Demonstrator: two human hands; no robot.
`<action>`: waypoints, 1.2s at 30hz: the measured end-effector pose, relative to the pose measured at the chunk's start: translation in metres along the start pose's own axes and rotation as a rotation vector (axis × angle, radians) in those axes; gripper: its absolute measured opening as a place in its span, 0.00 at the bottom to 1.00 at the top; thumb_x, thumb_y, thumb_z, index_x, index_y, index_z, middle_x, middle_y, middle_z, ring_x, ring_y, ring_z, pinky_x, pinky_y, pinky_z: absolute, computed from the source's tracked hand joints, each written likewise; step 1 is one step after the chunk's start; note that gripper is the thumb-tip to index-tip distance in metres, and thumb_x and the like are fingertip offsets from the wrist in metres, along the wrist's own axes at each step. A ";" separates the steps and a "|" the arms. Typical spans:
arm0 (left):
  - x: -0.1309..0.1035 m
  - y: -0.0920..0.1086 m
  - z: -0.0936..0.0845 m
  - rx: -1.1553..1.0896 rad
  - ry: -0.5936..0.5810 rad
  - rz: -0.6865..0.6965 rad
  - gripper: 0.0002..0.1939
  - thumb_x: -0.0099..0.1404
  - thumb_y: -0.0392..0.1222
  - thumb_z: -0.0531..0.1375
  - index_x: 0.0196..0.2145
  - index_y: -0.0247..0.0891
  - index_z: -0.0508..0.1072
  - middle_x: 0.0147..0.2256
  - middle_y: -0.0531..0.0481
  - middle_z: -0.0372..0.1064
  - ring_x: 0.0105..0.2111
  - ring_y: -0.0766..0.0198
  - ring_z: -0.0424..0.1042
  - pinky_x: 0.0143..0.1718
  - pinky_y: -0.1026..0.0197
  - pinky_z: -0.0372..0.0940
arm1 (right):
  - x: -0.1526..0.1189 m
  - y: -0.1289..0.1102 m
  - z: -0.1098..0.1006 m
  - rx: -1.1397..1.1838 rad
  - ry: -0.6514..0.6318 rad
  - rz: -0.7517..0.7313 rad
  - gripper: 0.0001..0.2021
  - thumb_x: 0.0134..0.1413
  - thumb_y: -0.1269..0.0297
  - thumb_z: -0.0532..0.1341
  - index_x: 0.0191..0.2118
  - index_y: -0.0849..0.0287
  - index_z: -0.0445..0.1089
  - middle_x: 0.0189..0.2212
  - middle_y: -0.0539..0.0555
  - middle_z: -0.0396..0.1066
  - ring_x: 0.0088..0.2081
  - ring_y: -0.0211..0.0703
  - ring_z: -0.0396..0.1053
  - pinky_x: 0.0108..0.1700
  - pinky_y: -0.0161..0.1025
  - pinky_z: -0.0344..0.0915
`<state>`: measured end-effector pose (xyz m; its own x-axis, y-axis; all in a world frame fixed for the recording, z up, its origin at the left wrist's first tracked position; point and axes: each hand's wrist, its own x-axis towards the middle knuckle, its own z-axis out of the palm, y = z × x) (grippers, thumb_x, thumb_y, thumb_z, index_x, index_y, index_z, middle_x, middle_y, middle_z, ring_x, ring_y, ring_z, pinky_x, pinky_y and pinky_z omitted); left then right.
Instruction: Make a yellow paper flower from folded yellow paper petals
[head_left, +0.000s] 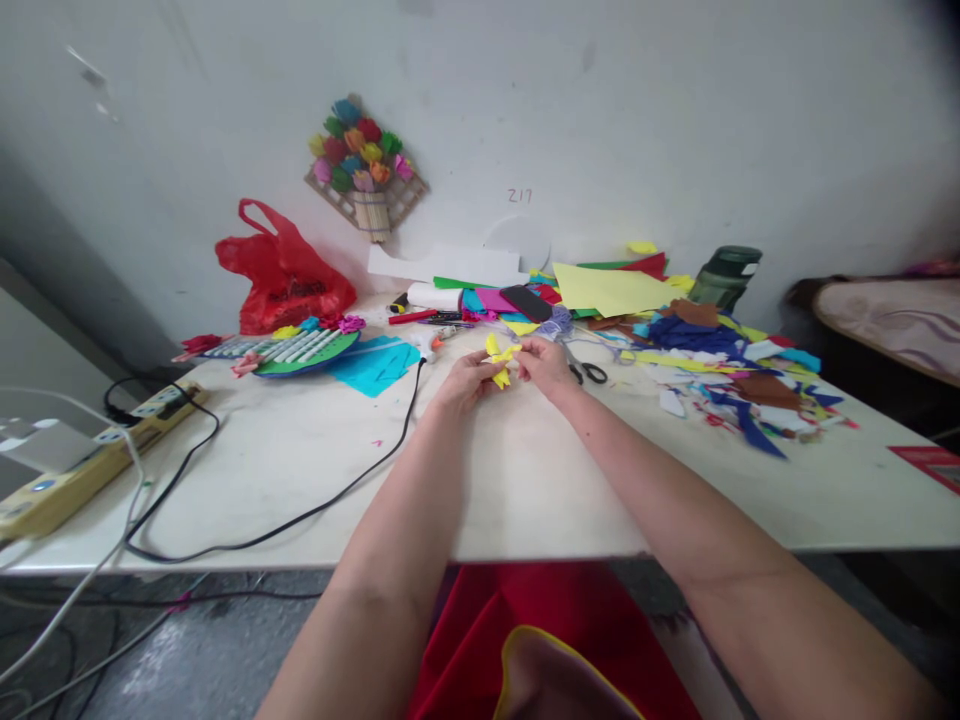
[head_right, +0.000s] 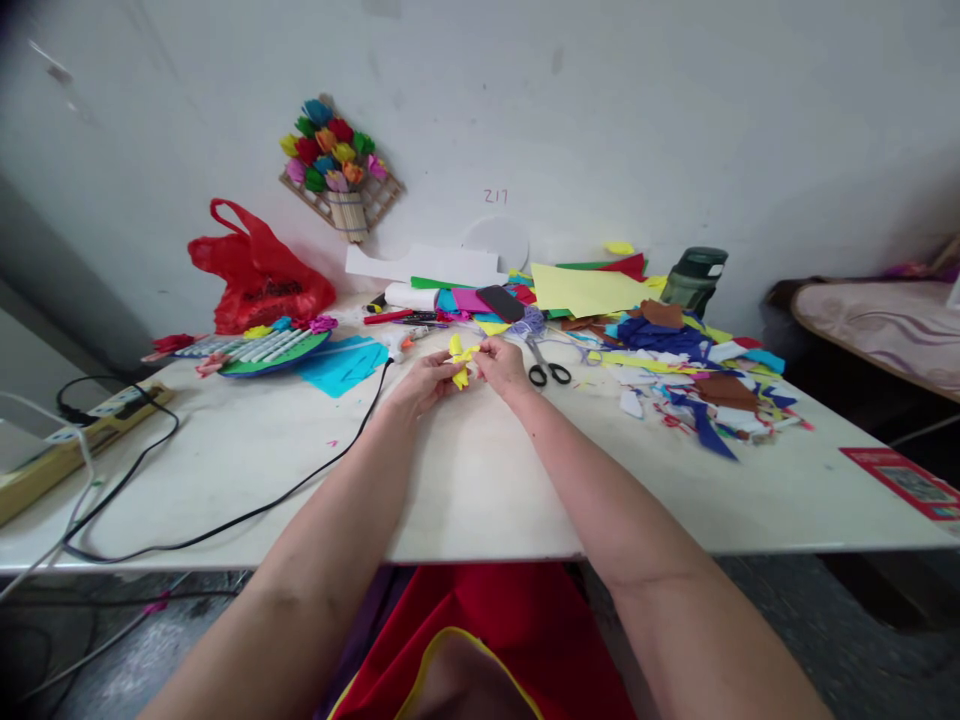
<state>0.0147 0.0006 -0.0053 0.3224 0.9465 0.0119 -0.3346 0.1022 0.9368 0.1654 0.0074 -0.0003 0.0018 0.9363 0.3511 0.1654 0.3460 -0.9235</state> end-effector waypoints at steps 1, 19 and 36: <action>0.000 0.000 0.000 0.007 -0.004 -0.003 0.18 0.54 0.31 0.64 0.43 0.28 0.70 0.30 0.45 0.74 0.25 0.66 0.72 0.26 0.66 0.67 | 0.000 0.000 0.000 0.008 0.007 -0.006 0.07 0.38 0.61 0.59 0.23 0.58 0.63 0.10 0.44 0.60 0.14 0.34 0.57 0.19 0.34 0.57; 0.000 -0.002 0.008 -0.026 0.122 -0.024 0.08 0.55 0.24 0.56 0.34 0.28 0.70 0.22 0.47 0.70 0.22 0.66 0.70 0.30 0.62 0.68 | -0.006 -0.007 0.006 -0.039 -0.116 -0.057 0.06 0.39 0.63 0.61 0.25 0.60 0.68 0.11 0.45 0.61 0.13 0.35 0.59 0.18 0.35 0.59; 0.000 -0.002 0.008 0.078 0.050 -0.052 0.04 0.59 0.34 0.59 0.28 0.31 0.69 0.19 0.49 0.66 0.16 0.68 0.65 0.23 0.64 0.65 | 0.001 0.010 0.000 -0.569 0.011 -0.478 0.09 0.48 0.66 0.61 0.37 0.56 0.75 0.42 0.55 0.73 0.28 0.39 0.68 0.36 0.39 0.67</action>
<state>0.0221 -0.0024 -0.0044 0.2925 0.9548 -0.0532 -0.2476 0.1294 0.9602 0.1671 0.0118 -0.0094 -0.1889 0.6899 0.6988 0.6362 0.6280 -0.4481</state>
